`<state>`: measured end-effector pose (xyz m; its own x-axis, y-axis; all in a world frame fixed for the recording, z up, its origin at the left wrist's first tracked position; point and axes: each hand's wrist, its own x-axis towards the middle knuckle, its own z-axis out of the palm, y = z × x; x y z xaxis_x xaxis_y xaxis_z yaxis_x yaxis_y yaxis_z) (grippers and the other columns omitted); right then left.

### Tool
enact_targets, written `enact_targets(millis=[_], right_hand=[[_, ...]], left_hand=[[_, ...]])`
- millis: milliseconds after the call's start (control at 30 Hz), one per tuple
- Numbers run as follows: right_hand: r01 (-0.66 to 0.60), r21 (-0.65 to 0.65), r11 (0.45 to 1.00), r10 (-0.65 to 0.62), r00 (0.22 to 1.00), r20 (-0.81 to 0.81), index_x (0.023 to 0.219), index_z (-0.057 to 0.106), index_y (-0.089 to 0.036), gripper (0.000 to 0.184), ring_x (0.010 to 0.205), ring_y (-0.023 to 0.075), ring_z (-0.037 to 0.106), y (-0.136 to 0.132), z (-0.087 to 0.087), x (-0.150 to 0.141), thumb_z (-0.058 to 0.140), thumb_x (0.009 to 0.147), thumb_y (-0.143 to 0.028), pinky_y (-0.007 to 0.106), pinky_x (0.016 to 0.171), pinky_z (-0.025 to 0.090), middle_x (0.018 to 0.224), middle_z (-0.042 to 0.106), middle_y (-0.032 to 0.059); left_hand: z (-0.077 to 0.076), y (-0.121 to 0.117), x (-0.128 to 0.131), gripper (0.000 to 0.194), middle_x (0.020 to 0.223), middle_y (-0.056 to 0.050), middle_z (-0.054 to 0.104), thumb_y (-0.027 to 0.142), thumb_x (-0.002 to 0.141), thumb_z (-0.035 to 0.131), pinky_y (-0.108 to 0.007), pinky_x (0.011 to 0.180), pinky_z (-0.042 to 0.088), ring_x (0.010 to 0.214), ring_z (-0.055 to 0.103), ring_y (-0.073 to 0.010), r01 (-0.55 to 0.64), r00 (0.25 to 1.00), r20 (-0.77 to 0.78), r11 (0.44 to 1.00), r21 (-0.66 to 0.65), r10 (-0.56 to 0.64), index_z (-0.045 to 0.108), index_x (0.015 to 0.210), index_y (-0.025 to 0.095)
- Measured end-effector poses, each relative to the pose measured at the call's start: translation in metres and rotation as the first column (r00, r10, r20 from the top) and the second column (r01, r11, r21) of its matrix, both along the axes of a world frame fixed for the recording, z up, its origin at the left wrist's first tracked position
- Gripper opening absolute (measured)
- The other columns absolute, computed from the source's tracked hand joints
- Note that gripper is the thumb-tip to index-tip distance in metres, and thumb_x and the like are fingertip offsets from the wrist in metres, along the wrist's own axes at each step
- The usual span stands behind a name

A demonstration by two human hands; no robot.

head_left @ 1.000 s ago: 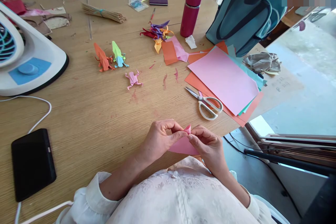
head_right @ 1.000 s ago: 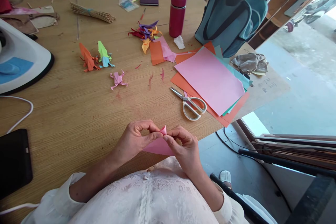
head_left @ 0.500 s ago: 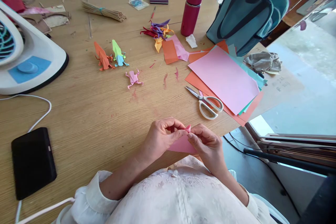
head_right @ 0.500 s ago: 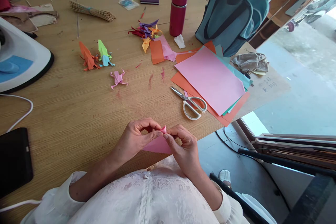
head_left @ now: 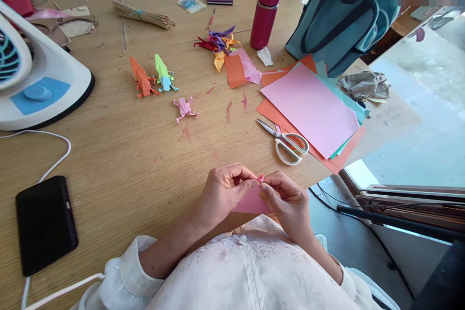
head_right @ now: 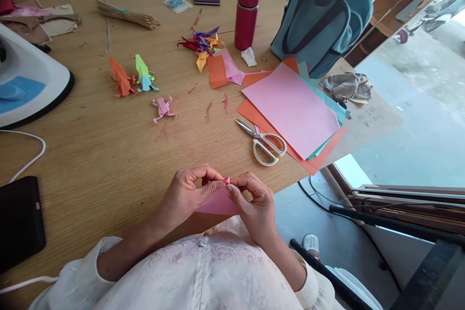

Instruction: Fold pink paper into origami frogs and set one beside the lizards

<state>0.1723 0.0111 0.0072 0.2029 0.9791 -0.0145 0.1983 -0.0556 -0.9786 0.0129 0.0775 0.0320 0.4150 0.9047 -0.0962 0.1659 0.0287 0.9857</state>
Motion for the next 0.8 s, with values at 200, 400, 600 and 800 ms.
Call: enact_targets(millis=[200,400,600,800], right_hand=[[0.004,0.023,1.000,-0.005,1.000,0.029,0.079,0.068,-0.022,0.014,0.068,0.0147,0.052,-0.0001,0.0004,0.0007,0.068,0.090,-0.031,0.027,0.062,0.042,0.074,0.059,0.0013],[0.018,0.011,1.000,-0.018,1.000,-0.015,0.080,0.069,-0.022,0.014,0.066,0.0137,0.051,-0.0016,-0.0012,-0.0001,0.068,0.090,-0.032,0.027,0.060,0.041,0.073,0.057,0.0007],[0.024,0.014,1.000,-0.024,0.999,-0.040,0.083,0.072,-0.022,0.012,0.066,0.0126,0.051,0.0004,-0.0020,-0.0008,0.069,0.090,-0.031,0.026,0.060,0.040,0.074,0.059,0.0004],[0.037,0.016,0.999,-0.036,0.998,-0.057,0.081,0.071,-0.022,0.013,0.065,0.0120,0.050,0.0010,-0.0004,-0.0020,0.069,0.090,-0.031,0.026,0.060,0.039,0.073,0.059,0.0001]], left_hand=[[0.0009,-0.0014,0.0004,0.011,0.076,-0.001,0.070,0.024,0.086,0.071,-0.020,0.066,0.048,0.072,0.063,-0.0121,0.006,1.000,-0.019,0.999,0.049,-0.005,0.072,0.077,0.016],[0.0002,-0.0032,-0.0004,0.011,0.072,0.001,0.070,0.021,0.085,0.072,-0.018,0.063,0.046,0.066,0.061,-0.0094,0.006,1.000,-0.023,0.992,0.126,-0.004,0.072,0.076,0.016],[-0.0048,-0.0056,-0.0015,0.004,0.077,0.001,0.071,0.020,0.087,0.070,-0.016,0.066,0.048,0.070,0.064,-0.0082,-0.011,1.000,-0.023,0.964,0.266,0.018,0.071,0.085,0.018],[-0.0087,-0.0080,-0.0039,0.016,0.070,0.006,0.064,0.021,0.084,0.074,-0.017,0.065,0.047,0.065,0.059,-0.0077,-0.031,0.988,-0.132,0.937,0.348,0.082,0.063,0.095,0.020]])
